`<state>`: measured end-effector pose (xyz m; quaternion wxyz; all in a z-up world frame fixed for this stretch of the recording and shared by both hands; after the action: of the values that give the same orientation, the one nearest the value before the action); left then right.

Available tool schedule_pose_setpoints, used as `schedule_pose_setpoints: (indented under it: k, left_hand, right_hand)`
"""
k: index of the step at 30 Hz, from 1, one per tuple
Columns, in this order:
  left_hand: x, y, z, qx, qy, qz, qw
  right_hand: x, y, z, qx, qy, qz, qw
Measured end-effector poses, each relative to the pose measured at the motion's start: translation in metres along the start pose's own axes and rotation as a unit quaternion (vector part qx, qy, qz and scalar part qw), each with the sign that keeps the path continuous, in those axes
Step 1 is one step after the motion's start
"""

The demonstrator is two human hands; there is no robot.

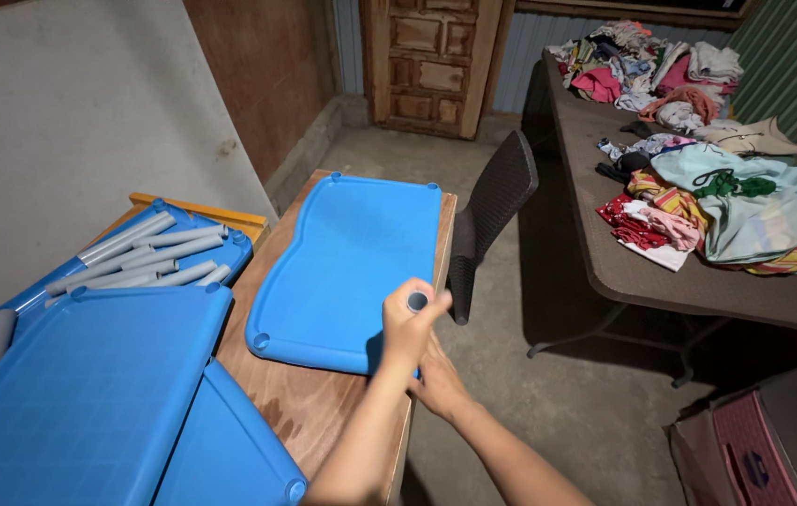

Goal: The person wipes a blue plastic tray with a cloth, then inserts gray cylindrical legs into the tray's corner sockets. They stack a second tray on top of the legs to form a two-tiered plastic stool.

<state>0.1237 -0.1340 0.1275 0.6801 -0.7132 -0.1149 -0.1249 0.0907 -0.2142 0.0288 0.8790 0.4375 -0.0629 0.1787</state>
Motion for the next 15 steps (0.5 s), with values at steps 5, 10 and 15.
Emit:
schedule_pose_setpoints:
  k: [5,10,15]
  left_hand:
    - [0.004,0.002,-0.004,-0.135,0.299,0.029,0.944]
    - [0.005,0.009,0.030,-0.104,0.286,0.044,0.952]
    - [0.035,0.071,0.193,0.464,-0.103,0.063,0.878]
  right_hand:
    - [-0.003,0.000,-0.003,-0.011,0.028,-0.057,0.998]
    - [-0.006,-0.032,-0.015,-0.020,0.008,-0.012,1.000]
    - [-0.040,-0.095,-0.029,0.241,-0.106,-0.244,0.933]
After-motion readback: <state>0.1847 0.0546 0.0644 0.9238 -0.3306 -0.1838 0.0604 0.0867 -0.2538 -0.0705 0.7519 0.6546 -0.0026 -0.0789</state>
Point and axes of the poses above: each hand's wrist, its own x-axis towards the middle knuckle, its own z-axis out of the back of the hand, y = z × x, the point moved 8 cm from there along x, towards the middle knuckle, and after that the axes turned 8 degrees about x, right-handed, at the moved point
